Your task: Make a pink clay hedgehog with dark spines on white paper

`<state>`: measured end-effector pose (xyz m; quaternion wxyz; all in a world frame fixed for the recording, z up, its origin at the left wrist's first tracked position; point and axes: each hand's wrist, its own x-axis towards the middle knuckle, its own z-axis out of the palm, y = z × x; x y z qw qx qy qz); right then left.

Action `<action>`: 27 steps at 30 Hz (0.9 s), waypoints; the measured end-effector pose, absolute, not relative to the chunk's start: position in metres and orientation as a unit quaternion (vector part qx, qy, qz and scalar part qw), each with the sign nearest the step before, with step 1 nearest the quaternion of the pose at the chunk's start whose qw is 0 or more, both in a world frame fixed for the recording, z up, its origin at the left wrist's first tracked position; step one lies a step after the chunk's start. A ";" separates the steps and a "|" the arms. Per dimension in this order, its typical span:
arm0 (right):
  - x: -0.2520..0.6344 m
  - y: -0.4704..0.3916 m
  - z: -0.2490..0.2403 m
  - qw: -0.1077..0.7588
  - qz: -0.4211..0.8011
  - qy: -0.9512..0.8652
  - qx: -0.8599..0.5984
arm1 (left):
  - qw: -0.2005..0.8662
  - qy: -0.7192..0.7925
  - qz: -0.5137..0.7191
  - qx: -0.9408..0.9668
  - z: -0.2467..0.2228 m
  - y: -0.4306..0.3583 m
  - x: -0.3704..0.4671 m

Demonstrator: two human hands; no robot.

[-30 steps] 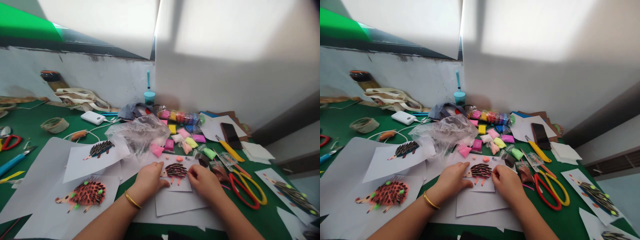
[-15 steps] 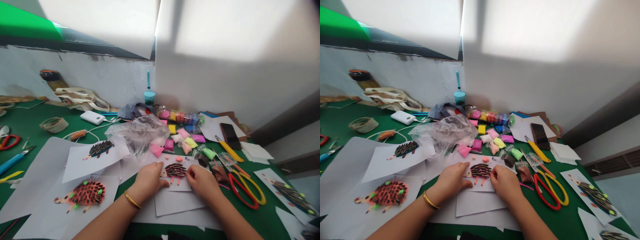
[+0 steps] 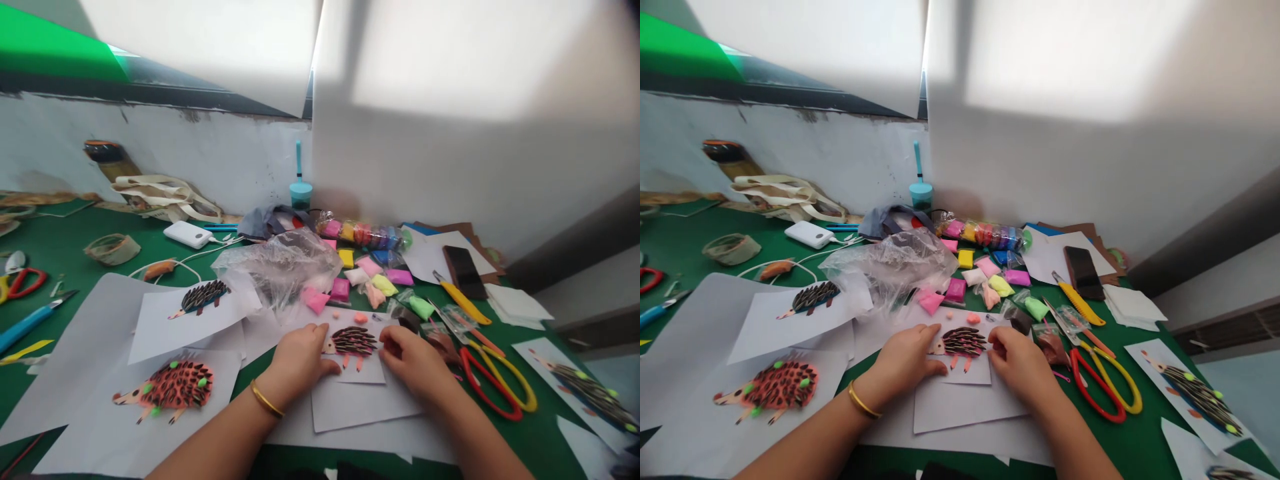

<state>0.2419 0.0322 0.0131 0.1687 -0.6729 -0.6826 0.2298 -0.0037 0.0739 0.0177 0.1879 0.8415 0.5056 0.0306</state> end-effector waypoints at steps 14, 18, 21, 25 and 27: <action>0.248 0.041 0.007 0.197 0.208 -0.759 -0.585 | 0.199 0.514 0.026 0.834 0.019 0.074 -0.003; 0.246 0.041 0.004 0.198 0.176 -0.772 -0.578 | 0.211 0.510 0.030 0.833 0.020 0.074 -0.003; 0.245 0.041 0.003 0.195 0.156 -0.778 -0.577 | 0.218 0.512 0.031 0.830 0.020 0.074 -0.003; 0.244 0.041 0.003 0.184 0.140 -0.785 -0.575 | 0.211 0.511 0.033 0.832 0.019 0.074 -0.003; 0.243 0.041 0.002 0.184 0.135 -0.787 -0.573 | 0.209 0.510 0.035 0.834 0.018 0.074 -0.003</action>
